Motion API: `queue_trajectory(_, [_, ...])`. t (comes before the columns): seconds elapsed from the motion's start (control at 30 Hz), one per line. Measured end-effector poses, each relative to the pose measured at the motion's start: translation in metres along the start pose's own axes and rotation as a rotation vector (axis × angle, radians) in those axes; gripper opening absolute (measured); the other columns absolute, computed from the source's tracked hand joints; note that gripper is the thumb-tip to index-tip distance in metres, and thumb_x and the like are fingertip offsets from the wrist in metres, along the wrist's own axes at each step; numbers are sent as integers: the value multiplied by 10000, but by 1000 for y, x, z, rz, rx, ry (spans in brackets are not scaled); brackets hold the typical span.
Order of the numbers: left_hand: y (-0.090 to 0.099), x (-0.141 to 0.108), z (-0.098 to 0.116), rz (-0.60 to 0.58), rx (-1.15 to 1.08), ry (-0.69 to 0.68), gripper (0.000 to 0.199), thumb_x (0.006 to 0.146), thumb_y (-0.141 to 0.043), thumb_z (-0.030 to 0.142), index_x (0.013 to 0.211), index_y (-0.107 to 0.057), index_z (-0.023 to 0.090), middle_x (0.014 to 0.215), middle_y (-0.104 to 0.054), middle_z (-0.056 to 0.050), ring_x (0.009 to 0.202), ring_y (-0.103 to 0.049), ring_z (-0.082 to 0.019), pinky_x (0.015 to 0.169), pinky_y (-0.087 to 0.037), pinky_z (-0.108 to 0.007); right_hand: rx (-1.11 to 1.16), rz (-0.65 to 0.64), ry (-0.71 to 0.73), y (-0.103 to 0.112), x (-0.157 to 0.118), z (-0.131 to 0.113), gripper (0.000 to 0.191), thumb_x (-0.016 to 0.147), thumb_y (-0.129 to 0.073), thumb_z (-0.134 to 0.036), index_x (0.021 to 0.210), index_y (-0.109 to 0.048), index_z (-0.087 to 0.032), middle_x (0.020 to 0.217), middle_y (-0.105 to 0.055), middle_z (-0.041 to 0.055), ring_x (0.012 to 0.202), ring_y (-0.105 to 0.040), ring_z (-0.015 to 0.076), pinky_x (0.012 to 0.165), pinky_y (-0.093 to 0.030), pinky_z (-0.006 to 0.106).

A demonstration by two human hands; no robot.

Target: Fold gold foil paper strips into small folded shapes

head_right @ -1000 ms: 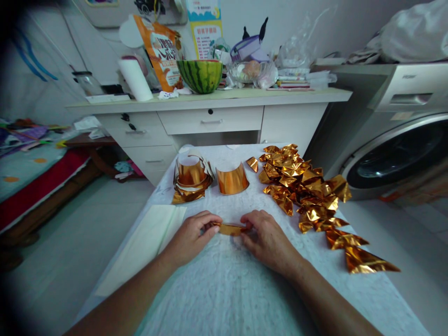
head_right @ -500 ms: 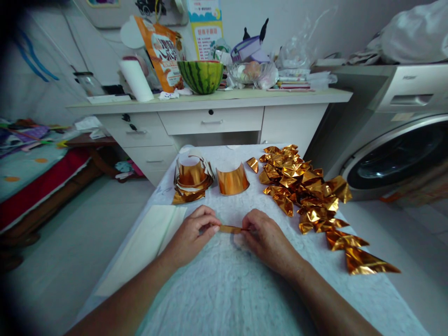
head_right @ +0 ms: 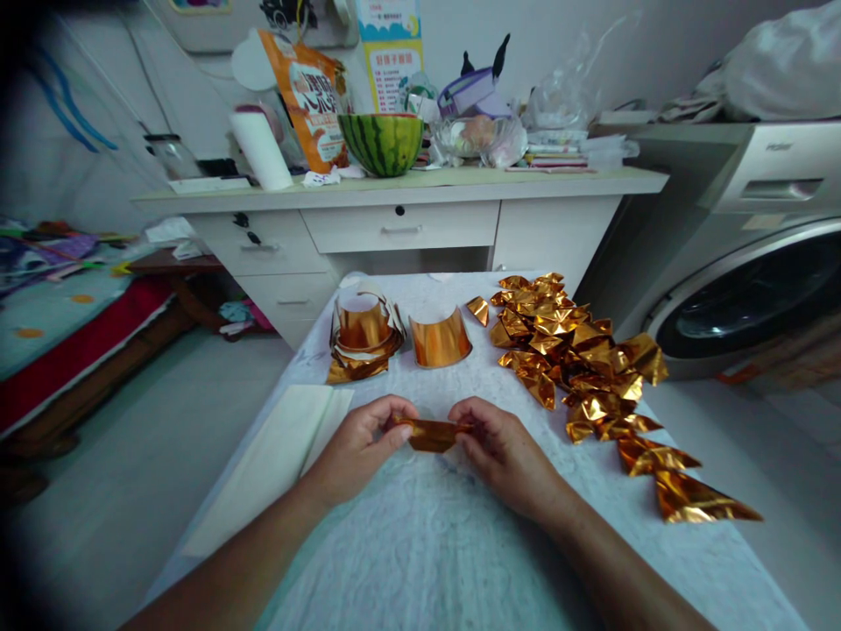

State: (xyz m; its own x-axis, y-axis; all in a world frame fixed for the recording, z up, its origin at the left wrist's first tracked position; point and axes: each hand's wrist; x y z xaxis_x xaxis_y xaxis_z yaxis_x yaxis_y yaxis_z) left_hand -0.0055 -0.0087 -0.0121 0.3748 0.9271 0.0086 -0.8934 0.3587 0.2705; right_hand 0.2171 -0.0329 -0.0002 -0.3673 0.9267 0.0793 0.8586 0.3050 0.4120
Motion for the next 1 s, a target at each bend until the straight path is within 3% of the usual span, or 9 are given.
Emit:
queue_trajectory(0.33, [2,3,-5,-19,-137,45,208,826,-595,271,988,-633,146,804,-619,-21,714,-548,-139,643,-408,-247,70,-53,-22,6,-1,-1,112,937,-533,-285,1029,-560,-228,979,-625,35,887,-587,174,762,-457,297])
queue_trajectory(0.67, [5,3,1,-93,-355,142,278,735,-701,304,939,-648,123,692,-593,13,593,-474,-81,561,-359,-199,476,-153,-146,8,2,3,210,878,-657,-352,952,-539,-194,862,-578,-7,735,-522,102,648,-395,227])
queue_trajectory(1.0, [8,1,3,-248,-593,181,375,630,-821,260,954,-681,135,854,-683,-38,695,-599,-109,610,-425,-201,672,-169,-185,12,2,8,241,815,-737,-309,934,-571,-181,813,-597,-16,693,-531,88,618,-395,210])
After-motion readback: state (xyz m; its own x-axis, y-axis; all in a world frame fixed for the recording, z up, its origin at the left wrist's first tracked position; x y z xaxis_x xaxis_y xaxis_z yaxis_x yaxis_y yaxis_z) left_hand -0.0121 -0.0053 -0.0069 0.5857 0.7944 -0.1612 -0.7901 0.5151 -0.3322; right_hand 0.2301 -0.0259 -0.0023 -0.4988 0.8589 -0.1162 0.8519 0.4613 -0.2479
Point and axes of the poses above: each hand's wrist, its own x-axis towards the middle knuckle, its own y-axis out of the back of the hand, z = x × y
